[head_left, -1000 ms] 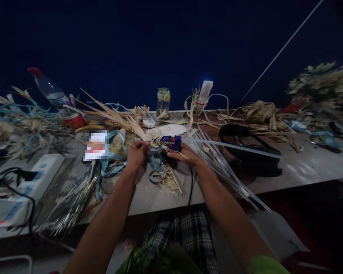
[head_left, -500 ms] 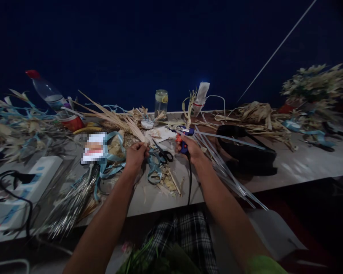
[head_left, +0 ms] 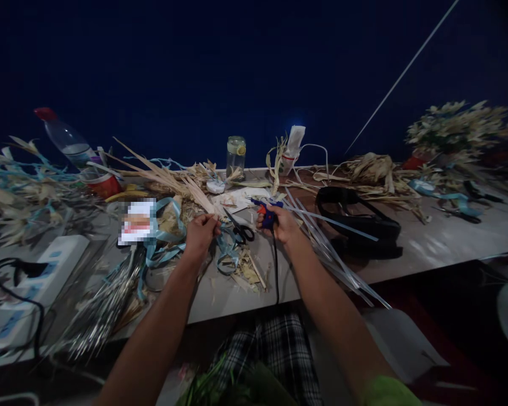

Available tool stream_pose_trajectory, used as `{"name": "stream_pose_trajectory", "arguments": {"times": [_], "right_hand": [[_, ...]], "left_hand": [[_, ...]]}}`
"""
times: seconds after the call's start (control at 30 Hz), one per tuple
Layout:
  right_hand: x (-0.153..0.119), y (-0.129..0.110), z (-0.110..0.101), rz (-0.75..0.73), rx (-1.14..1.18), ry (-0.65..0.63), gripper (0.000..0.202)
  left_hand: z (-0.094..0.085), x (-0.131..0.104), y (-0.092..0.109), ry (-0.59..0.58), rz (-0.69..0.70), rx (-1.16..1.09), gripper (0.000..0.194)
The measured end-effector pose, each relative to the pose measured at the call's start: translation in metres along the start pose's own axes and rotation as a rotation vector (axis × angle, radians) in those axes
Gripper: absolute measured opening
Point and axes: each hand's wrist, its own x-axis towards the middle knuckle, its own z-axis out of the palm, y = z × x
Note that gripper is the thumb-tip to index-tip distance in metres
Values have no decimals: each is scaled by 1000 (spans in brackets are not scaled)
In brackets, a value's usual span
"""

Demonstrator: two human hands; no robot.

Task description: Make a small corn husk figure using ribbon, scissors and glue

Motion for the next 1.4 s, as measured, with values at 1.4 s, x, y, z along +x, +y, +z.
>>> {"name": "stream_pose_trajectory", "arguments": {"times": [1.4], "right_hand": [[0,20,16,-572,-767,-12,24]], "left_hand": [[9,-10,4,-224,-68,35,26]]}}
